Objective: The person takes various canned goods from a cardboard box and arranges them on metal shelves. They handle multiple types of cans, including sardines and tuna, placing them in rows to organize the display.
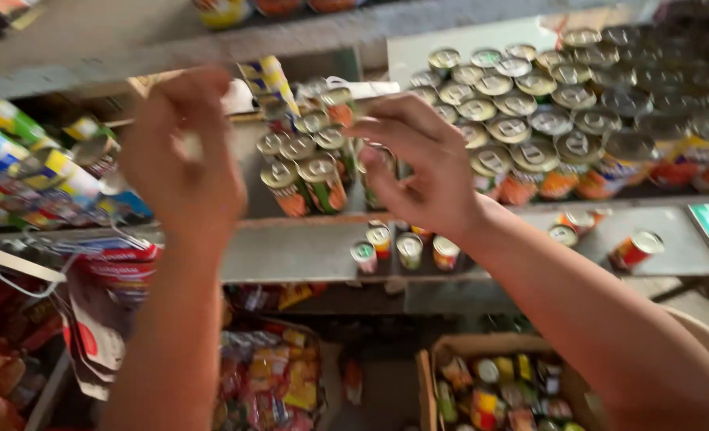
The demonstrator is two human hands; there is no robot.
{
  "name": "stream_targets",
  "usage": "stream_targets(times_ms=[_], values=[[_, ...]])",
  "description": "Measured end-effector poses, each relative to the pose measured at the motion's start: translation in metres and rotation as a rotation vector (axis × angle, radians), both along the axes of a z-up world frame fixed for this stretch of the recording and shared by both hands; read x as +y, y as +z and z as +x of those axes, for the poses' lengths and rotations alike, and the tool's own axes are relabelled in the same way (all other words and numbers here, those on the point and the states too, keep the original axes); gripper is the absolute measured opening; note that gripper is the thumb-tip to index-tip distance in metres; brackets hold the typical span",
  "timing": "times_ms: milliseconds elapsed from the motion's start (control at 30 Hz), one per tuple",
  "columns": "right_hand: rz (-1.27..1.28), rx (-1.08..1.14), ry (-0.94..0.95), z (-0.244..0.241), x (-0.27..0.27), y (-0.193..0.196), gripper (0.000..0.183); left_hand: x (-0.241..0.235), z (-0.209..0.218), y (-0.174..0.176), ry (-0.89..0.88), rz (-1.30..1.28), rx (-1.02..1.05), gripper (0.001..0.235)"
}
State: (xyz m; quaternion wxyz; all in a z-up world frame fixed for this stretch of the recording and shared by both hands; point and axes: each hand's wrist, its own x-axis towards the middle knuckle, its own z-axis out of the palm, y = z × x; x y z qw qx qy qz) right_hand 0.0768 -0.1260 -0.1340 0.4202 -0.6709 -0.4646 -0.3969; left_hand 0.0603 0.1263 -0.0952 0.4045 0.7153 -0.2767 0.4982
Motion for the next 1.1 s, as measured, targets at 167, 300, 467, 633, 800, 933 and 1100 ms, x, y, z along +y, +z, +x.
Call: stream_targets(times_ms=[167,300,467,633,800,933,1100], values=[[0.05,0.206,-0.072,-0.046,-0.073,-0.051,0.026,-0.082,-0.054,-0.063,-0.164,-0.02,0.283,0.007],[0.196,0.532,-0.096,-0.064,-0.137,-0.113,0.02,-0.136,-0.06,-0.133,-0.257,-0.03,0.518,0.009],[0.385,0.89,-0.092,-0.104,-0.21,-0.218,0.021,-0.189,-0.09,-0.245,-0.324,-0.047,0.862,0.012],[0.48,1.137,-0.243,-0.14,-0.258,-0.325,0.017,-0.229,-0.118,-0.363,-0.301,-0.036,1.18,0.017],[0.438,1.481,-0.371,-0.18,-0.272,-0.429,0.018,-0.248,-0.142,-0.479,-0.129,0.202,1.411,0.021],[0.277,1.649,-0.379,-0.209,-0.284,-0.519,0.022,-0.264,-0.158,-0.543,-0.055,0.458,1.543,0.026],[-0.202,1.72,-0.496,-0.238,-0.3,-0.589,0.039,-0.296,-0.171,-0.595,-0.055,0.672,1.68,0.068]])
